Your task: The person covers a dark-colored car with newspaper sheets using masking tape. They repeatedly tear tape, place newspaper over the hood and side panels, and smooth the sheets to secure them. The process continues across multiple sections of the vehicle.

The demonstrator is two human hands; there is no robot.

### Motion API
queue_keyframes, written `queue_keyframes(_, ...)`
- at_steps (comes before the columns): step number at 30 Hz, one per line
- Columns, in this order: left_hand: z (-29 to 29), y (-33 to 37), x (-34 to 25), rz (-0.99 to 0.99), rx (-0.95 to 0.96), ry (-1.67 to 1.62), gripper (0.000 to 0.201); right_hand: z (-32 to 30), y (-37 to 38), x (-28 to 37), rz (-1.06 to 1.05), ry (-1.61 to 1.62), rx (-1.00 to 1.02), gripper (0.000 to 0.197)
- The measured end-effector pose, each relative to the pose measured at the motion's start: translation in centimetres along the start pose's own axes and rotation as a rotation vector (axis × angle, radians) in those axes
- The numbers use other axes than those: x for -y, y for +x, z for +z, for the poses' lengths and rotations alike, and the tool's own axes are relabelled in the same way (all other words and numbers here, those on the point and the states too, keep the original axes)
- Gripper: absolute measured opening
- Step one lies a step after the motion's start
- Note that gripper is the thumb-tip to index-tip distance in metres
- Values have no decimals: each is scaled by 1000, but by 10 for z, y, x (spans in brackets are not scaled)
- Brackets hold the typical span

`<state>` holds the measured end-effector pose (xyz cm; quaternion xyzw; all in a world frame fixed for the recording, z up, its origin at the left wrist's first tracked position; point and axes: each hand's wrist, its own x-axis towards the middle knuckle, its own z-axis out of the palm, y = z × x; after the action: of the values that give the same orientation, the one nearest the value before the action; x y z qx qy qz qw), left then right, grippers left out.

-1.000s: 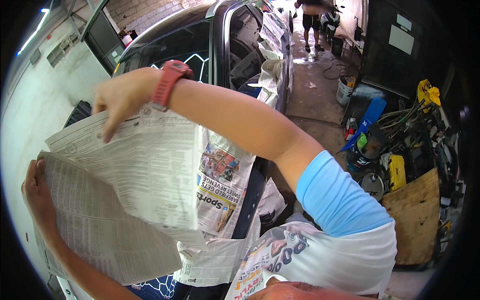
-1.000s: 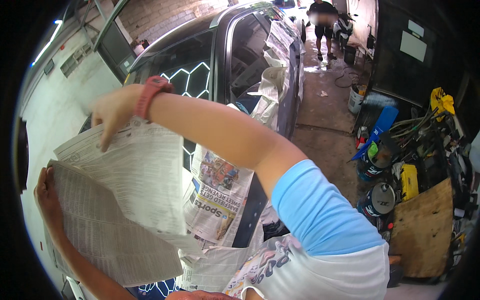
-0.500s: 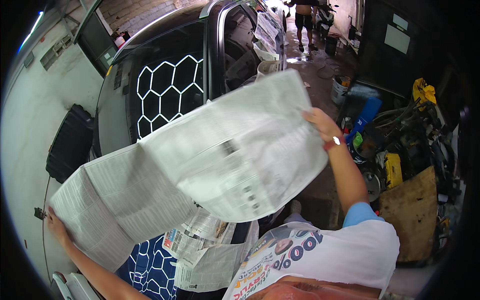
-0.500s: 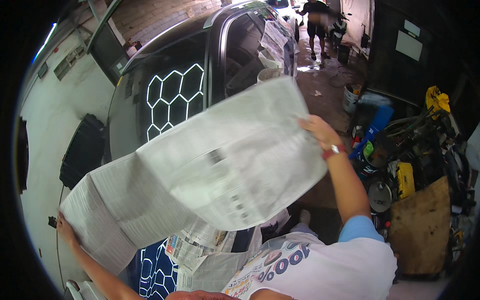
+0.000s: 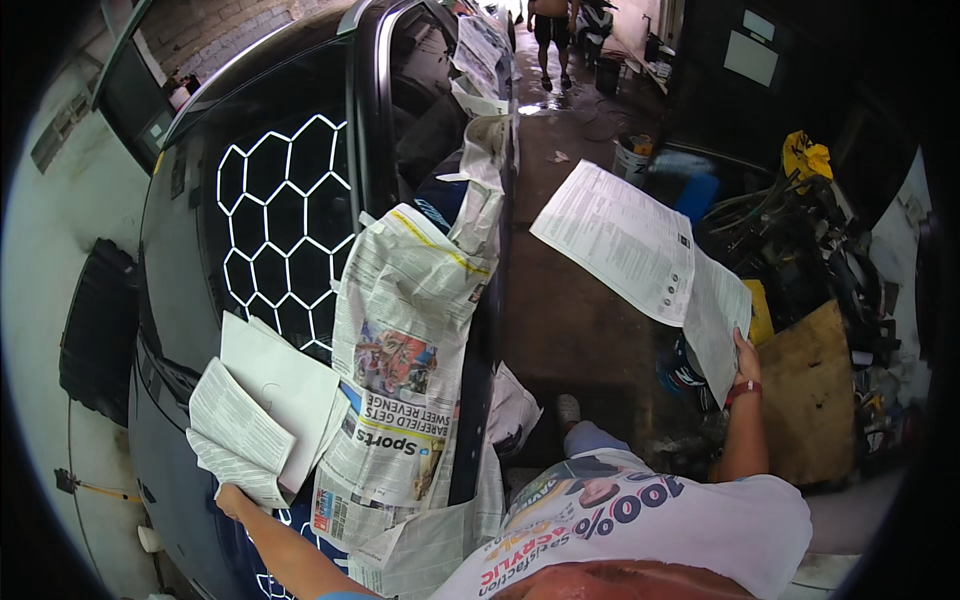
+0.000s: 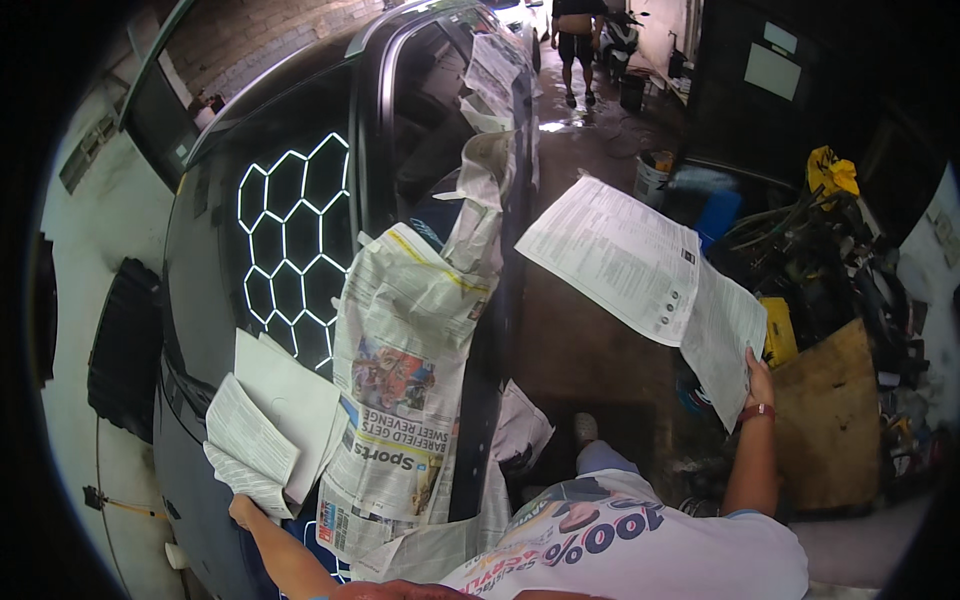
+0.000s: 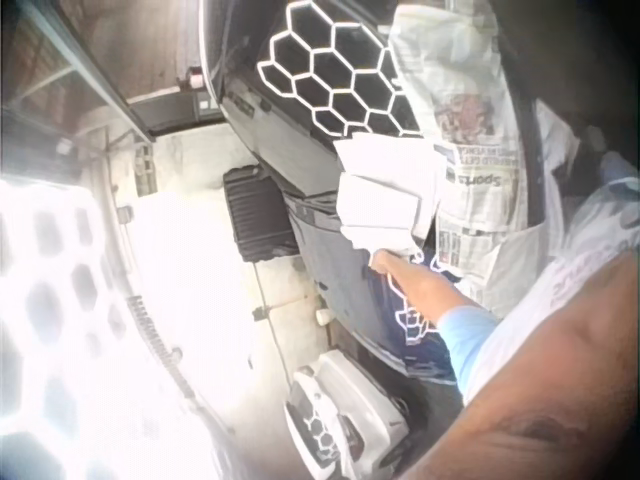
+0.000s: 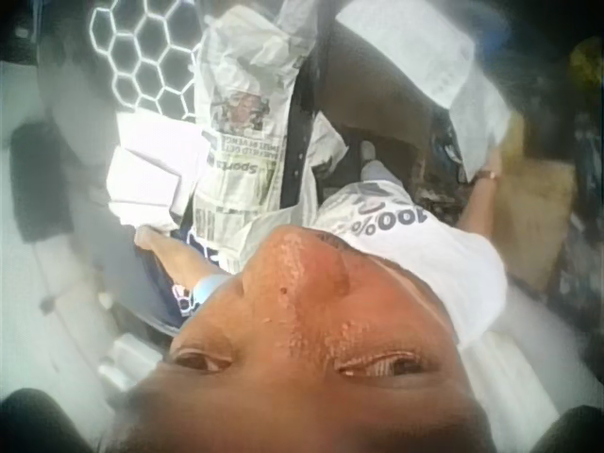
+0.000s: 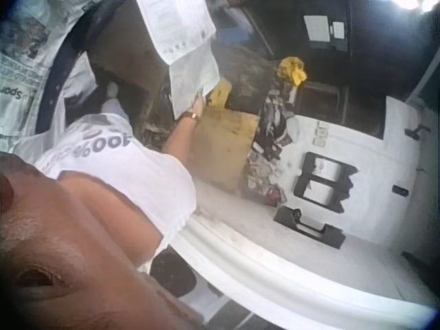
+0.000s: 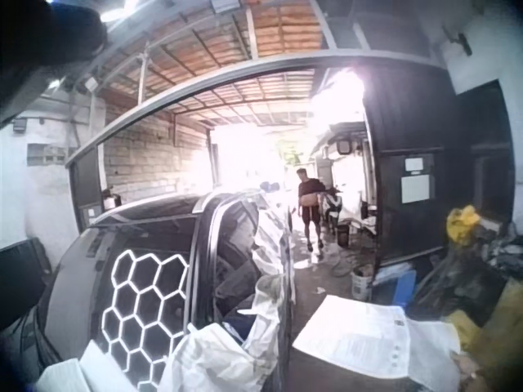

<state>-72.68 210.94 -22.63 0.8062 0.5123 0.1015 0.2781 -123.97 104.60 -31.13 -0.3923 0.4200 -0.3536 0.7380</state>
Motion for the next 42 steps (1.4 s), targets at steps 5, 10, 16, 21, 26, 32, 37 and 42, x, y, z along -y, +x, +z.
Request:
queue_keyframes(5, 4, -129, -54, -56, -194, 131, 65, 12, 19, 44, -116, -28, -42, 51)
queue_keyframes(10, -54, -266, -107, 879, -667, -361, 65, 84, 38, 63, -106, 177, 119, 46)
queue_keyframes(16, 58, -694, -93, 1694, 888, -349, 133, 214, 24, 71, -27, 116, 315, 25)
queue_keyframes(21, 195, -854, -42, 1390, 1351, -496, 105, 264, 2, 47, 218, 498, 471, 19)
queue_keyframes(26, 243, -908, -24, 706, 1421, -479, 39, 264, 27, 95, 240, 555, 613, 22)
queue_keyframes(32, 271, -928, -61, 776, 1203, -841, 19, 255, 79, 165, 242, 703, 665, 29)
queue_keyframes(37, 186, -949, -138, 1448, 515, -501, 14, 219, 103, 176, -1128, -274, 696, 93)
queue_keyframes(42, 123, -996, -172, 1836, 372, -85, 7, 190, 119, 153, -1378, -929, 731, 24)
